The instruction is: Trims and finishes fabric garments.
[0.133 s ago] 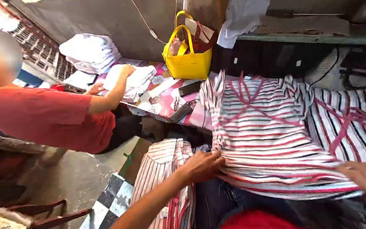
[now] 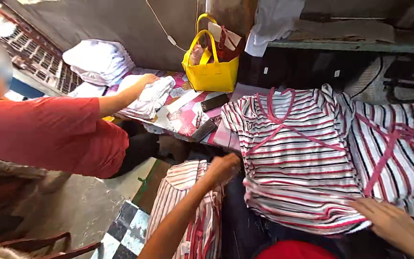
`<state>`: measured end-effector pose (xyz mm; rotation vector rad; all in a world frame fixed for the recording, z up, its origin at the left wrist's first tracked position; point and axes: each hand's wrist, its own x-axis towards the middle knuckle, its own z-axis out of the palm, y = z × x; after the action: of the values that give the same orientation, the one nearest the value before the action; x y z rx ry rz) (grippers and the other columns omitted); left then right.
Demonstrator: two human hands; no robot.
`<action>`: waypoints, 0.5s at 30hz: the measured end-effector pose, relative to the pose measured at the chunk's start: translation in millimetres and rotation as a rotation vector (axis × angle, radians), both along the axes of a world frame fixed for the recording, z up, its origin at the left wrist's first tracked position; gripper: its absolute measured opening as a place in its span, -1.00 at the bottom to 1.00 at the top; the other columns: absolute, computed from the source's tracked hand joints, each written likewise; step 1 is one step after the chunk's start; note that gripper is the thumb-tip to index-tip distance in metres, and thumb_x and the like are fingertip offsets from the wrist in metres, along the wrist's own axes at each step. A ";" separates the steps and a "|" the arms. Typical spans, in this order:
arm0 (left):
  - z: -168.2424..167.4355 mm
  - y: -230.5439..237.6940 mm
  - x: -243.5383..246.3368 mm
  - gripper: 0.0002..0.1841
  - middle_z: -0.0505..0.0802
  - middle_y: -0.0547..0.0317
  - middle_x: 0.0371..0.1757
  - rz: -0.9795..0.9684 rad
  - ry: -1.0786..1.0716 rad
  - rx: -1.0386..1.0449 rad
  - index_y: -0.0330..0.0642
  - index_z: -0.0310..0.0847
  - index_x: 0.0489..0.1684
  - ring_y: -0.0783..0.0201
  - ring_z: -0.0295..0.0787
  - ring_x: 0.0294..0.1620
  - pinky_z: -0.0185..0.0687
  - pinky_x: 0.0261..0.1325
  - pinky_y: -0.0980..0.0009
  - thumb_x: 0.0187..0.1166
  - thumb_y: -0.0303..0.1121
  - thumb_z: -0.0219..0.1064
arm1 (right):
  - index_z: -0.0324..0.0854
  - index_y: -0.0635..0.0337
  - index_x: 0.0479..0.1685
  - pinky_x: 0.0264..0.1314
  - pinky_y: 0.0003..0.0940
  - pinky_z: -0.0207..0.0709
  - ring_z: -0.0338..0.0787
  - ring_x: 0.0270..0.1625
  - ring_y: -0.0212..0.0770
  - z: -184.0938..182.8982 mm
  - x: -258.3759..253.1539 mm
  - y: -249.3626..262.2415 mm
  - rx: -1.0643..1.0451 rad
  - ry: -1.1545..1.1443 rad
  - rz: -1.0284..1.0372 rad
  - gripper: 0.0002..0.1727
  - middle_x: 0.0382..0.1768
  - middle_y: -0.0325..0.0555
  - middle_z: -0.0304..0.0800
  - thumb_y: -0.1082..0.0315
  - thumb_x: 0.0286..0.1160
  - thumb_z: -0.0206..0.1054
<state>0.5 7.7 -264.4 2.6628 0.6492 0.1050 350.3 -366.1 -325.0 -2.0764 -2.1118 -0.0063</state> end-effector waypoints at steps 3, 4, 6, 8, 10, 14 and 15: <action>-17.3 94.6 -7.7 -0.63 0.69 -0.37 0.41 0.562 0.049 -0.014 -0.41 0.66 0.31 -0.32 0.63 0.45 0.54 0.42 -0.27 0.69 -0.35 0.21 | 0.80 0.32 0.13 0.03 0.33 0.69 0.87 0.06 0.37 27.9 -17.9 21.4 -0.168 0.046 -0.111 -0.45 0.06 0.31 0.85 0.70 -0.07 0.50; -26.7 123.0 -14.9 -0.56 0.58 -0.47 0.51 0.692 0.070 -0.059 -0.43 0.58 0.43 -0.41 0.49 0.55 0.46 0.47 -0.32 0.63 -0.35 0.29 | 0.69 0.39 0.33 0.32 0.37 0.51 0.76 0.28 0.44 60.5 -31.7 35.3 -0.364 0.133 -0.215 -0.48 0.27 0.40 0.75 0.70 0.26 0.40; -53.0 165.9 -27.6 -0.34 0.36 -0.56 0.67 0.761 0.094 -0.154 -0.43 0.42 0.60 -0.50 0.24 0.69 0.30 0.59 -0.34 0.49 -0.35 0.46 | 0.63 0.43 0.41 0.44 0.38 0.42 0.68 0.39 0.50 81.6 -35.3 47.3 -0.487 0.210 -0.277 -0.51 0.36 0.46 0.68 0.67 0.41 0.32; -79.9 190.7 -32.2 -0.24 0.36 -0.57 0.67 0.684 0.057 -0.216 -0.44 0.33 0.67 -0.45 0.24 0.71 0.19 0.71 -0.23 0.46 -0.32 0.52 | 0.63 0.43 0.40 0.39 0.40 0.45 0.69 0.36 0.51 71.9 -29.6 43.0 -0.474 0.217 -0.251 -0.51 0.32 0.48 0.69 0.66 0.40 0.33; -91.5 198.1 -30.2 -0.23 0.46 -0.52 0.61 0.634 0.058 -0.207 -0.42 0.32 0.68 -0.40 0.29 0.70 0.17 0.73 -0.22 0.47 -0.26 0.52 | 0.66 0.38 0.38 0.31 0.40 0.51 0.72 0.33 0.50 46.8 -18.0 32.1 -0.436 0.204 -0.209 -0.49 0.30 0.45 0.71 0.67 0.33 0.37; -84.9 192.0 -23.5 -0.28 0.57 -0.50 0.52 0.637 0.072 -0.150 -0.37 0.44 0.62 -0.44 0.36 0.64 0.23 0.62 -0.34 0.47 -0.20 0.52 | 0.63 0.38 0.42 0.36 0.40 0.49 0.67 0.37 0.52 35.7 -16.7 30.7 -0.476 0.230 -0.233 -0.45 0.33 0.48 0.68 0.69 0.32 0.34; -84.5 190.0 -23.7 -0.28 0.60 -0.52 0.48 0.641 0.055 -0.125 -0.38 0.47 0.59 -0.45 0.40 0.60 0.26 0.61 -0.34 0.44 -0.18 0.53 | 0.62 0.39 0.43 0.37 0.40 0.48 0.66 0.39 0.53 38.2 -18.9 32.6 -0.489 0.236 -0.246 -0.45 0.35 0.48 0.66 0.69 0.34 0.34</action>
<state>-23.2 197.7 -348.9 2.2493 1.4506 0.1600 331.3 -333.5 -286.7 -2.4364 -1.8360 0.7521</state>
